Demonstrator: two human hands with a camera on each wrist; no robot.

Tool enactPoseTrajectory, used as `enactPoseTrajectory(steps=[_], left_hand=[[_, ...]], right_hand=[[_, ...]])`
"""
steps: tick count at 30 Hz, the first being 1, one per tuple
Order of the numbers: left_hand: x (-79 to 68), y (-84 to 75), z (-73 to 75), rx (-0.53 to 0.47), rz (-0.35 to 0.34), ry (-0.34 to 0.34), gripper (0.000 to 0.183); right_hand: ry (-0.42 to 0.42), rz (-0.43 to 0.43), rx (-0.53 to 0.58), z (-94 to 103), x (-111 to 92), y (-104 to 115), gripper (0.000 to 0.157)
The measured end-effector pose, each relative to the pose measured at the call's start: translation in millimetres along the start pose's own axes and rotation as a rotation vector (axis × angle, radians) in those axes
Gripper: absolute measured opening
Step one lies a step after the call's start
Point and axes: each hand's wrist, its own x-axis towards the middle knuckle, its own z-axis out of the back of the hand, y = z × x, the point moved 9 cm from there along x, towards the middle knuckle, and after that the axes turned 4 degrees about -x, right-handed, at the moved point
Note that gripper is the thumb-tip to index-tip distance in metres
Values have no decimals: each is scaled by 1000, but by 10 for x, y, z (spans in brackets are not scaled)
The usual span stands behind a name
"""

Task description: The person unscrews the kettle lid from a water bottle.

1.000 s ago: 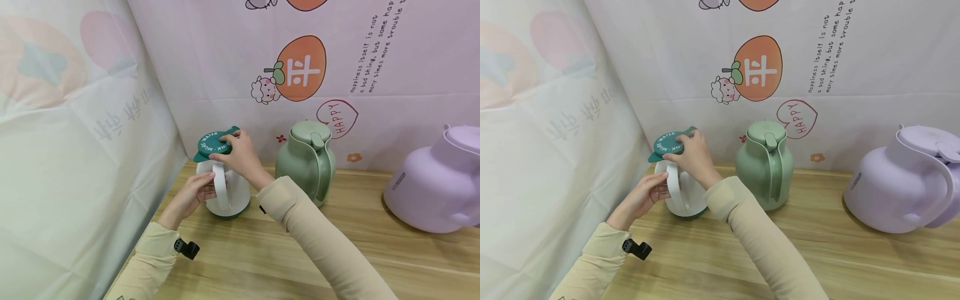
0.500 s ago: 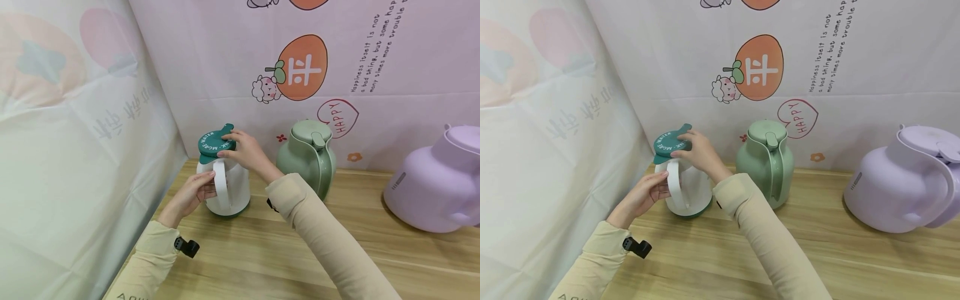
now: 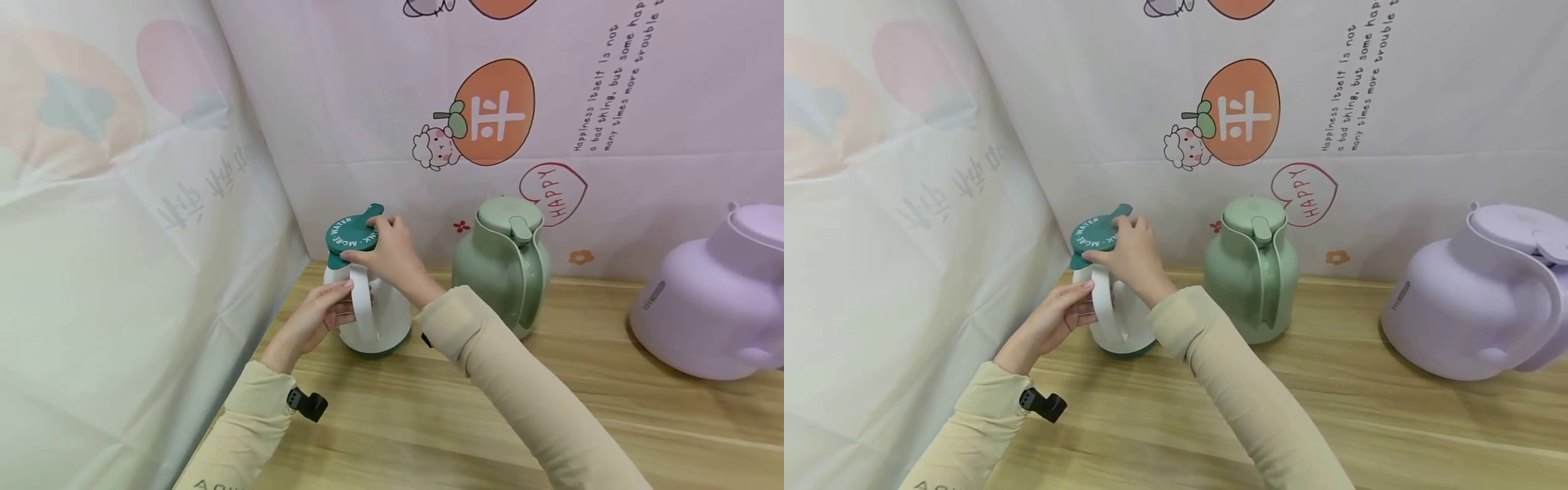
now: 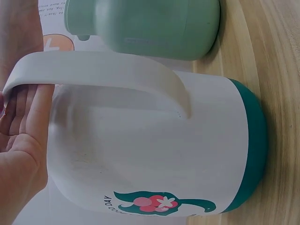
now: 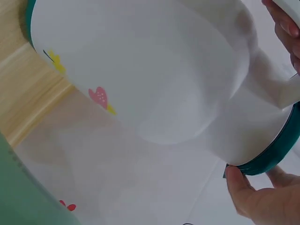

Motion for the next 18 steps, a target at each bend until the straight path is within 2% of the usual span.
enactPoseTrajectory(steps=[4, 8, 16, 18], left_hand=[[14, 6, -5, 7, -3, -4, 29], [19, 8, -2, 6, -9, 0, 25], [20, 11, 7, -2, -6, 0, 25], [20, 14, 4, -7, -2, -1, 24]], right_hand=[[7, 15, -3, 16, 10, -15, 73], [51, 28, 21, 21, 30, -23, 73], [193, 39, 207, -1, 138, -142, 82], [206, 34, 209, -1, 143, -159, 82]])
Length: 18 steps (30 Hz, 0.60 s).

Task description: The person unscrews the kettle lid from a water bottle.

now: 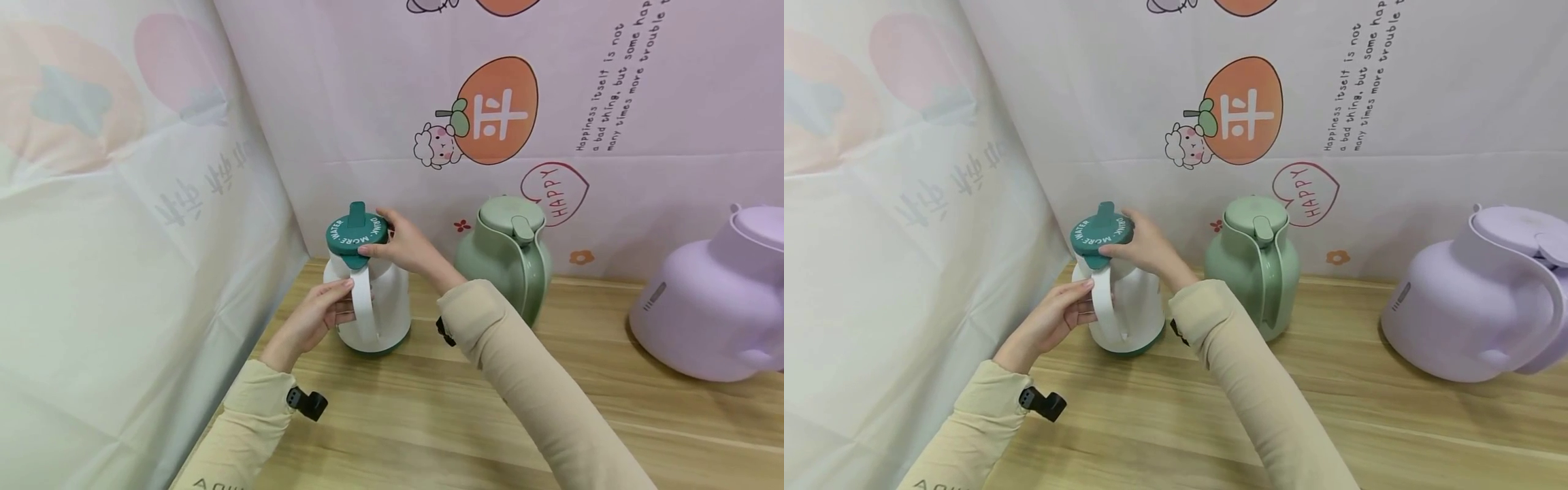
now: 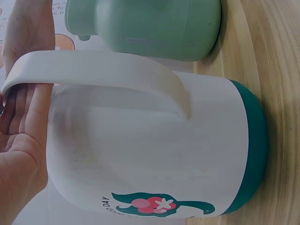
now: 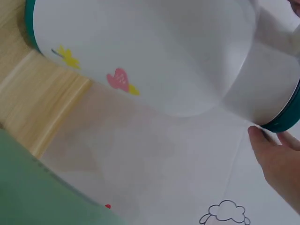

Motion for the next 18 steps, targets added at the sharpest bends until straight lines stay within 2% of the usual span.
enactPoseTrajectory(steps=[3, 9, 12, 14, 18], left_hand=[[3, 12, 1, -1, 5, -4, 25], [-3, 4, -5, 12, -12, 10, 33], [-2, 0, -11, -3, -24, 21, 31], [-5, -4, -15, -11, -30, 27, 27], [-8, -10, -20, -13, -28, 22, 23]], right_hand=[[-13, -15, -42, 3, -15, -2, 81], [-102, -44, -166, -32, -79, 81, 85], [-140, -43, -206, -62, -96, 120, 87], [-157, -41, -211, -59, -100, 131, 85], [-148, -31, -145, -13, -83, 121, 80]])
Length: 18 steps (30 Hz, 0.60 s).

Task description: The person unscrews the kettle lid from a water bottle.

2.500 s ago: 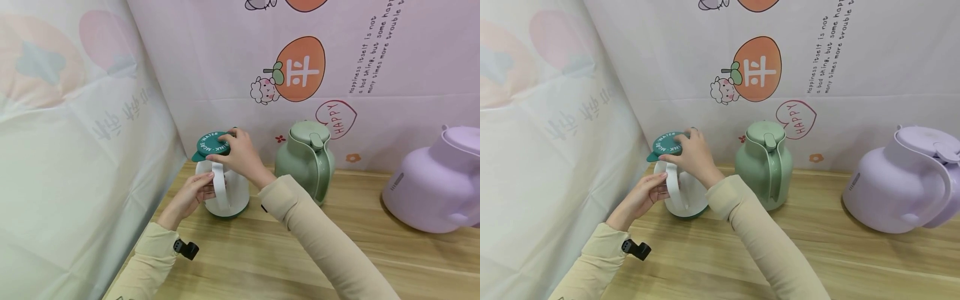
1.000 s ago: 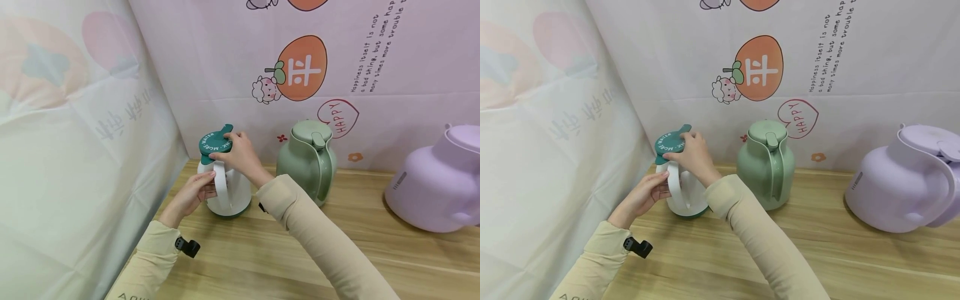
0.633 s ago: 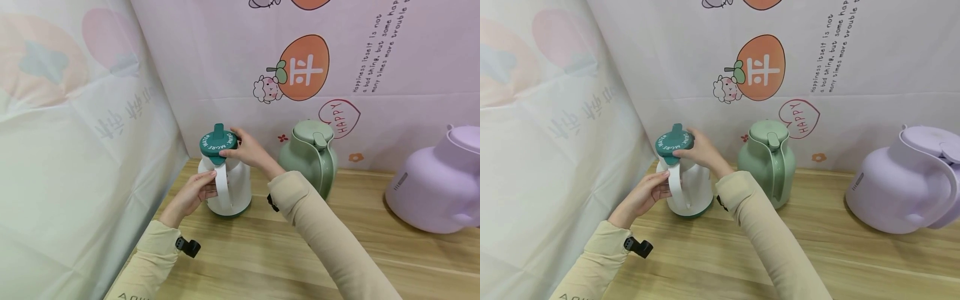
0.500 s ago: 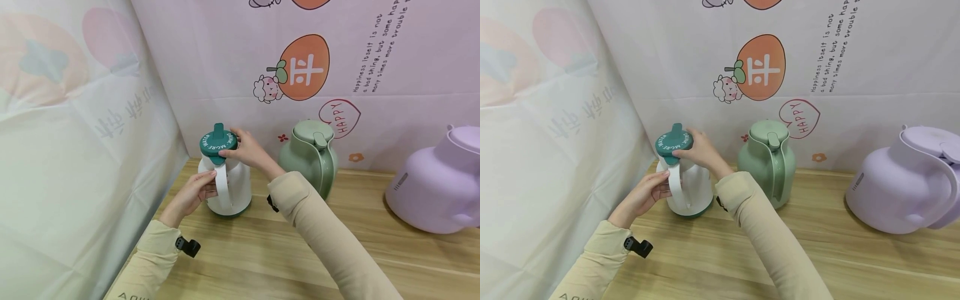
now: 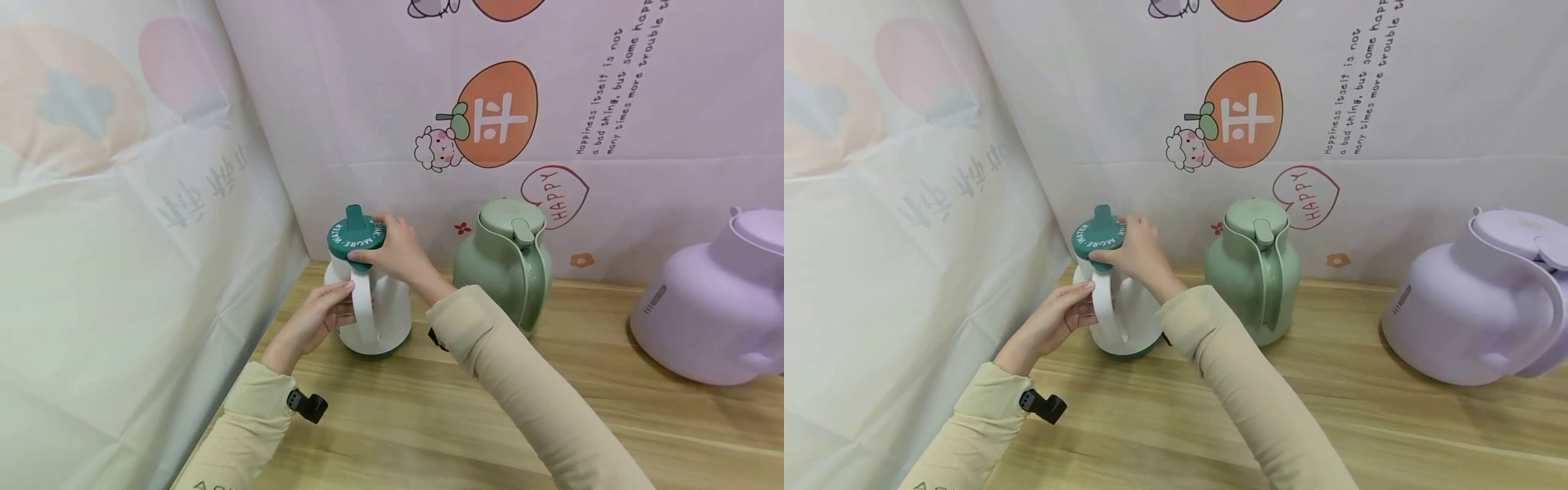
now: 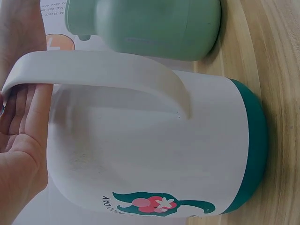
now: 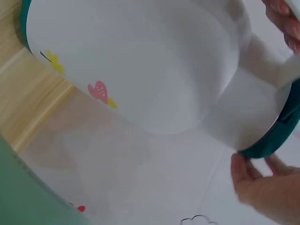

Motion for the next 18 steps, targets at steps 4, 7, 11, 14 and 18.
enactPoseTrajectory(steps=[4, 7, 11, 14, 18], left_hand=[[7, 22, 14, 10, 16, -18, 23], [3, 19, 27, 20, 24, -29, 25], [4, 3, 24, 30, 21, -29, 29], [7, 2, 21, 30, 17, -25, 31], [11, 19, 20, 28, 25, -29, 31]], right_hand=[[38, 5, 80, 25, 32, -45, 78], [55, 14, 87, 38, 56, -74, 76], [90, 22, 82, 56, 78, -107, 73], [116, 9, 75, 50, 69, -116, 74], [112, -2, 10, 34, 25, -93, 83]])
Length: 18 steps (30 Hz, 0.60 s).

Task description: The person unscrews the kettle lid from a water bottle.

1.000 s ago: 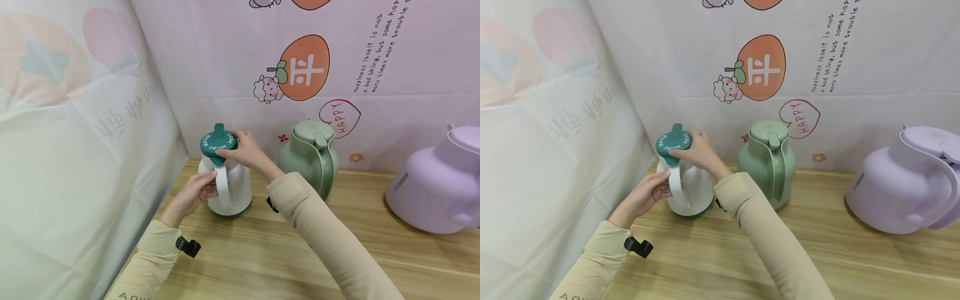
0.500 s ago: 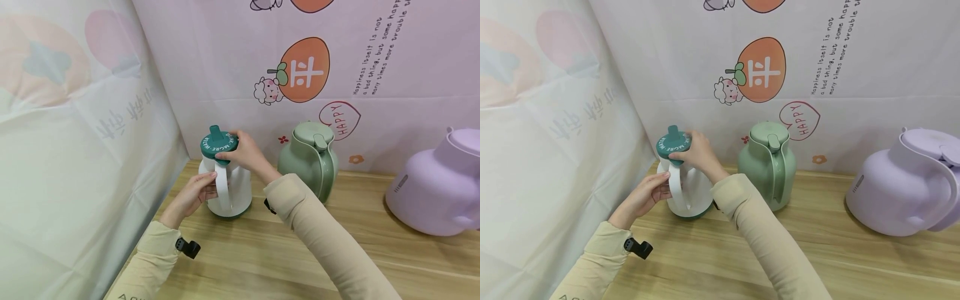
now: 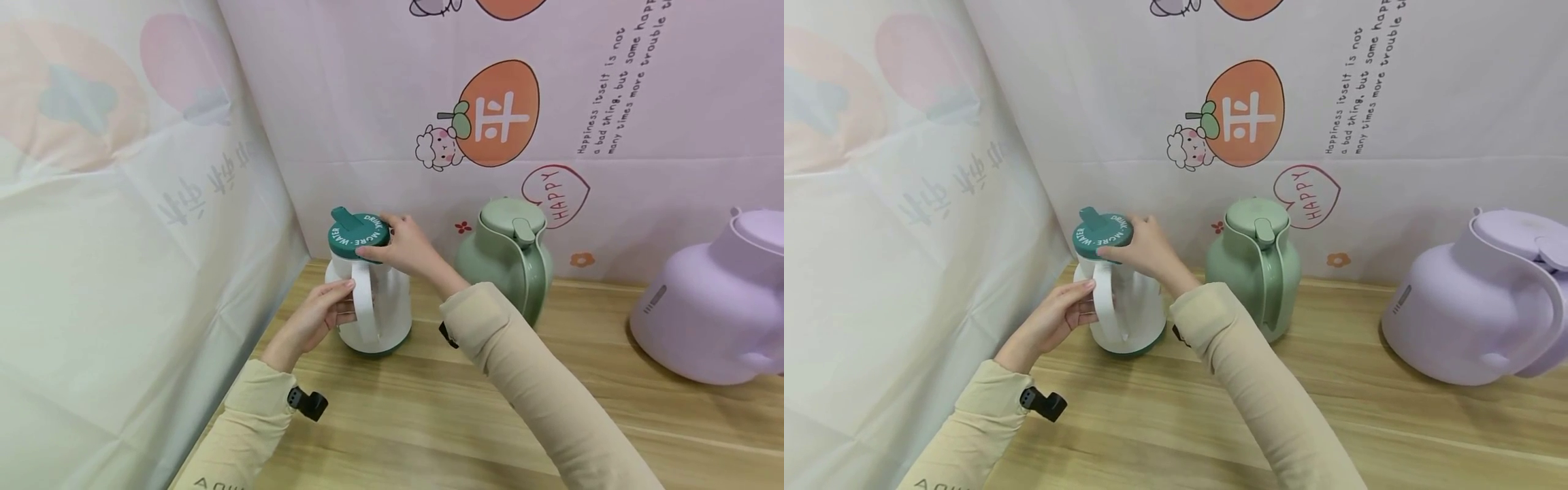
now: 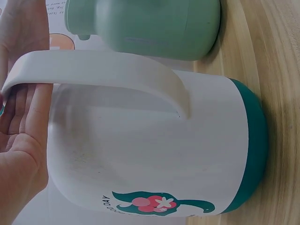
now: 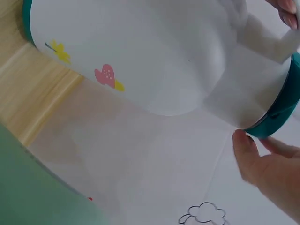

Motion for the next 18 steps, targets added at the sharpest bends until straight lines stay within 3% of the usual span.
enactPoseTrajectory(steps=[5, 18], left_hand=[[-11, -2, 4, 15, 4, 0, 38], [-29, -32, 15, 19, 15, -30, 43]], right_hand=[[-24, 14, -41, -18, -47, 42, 89], [-5, 78, 17, 58, 20, -44, 73]])
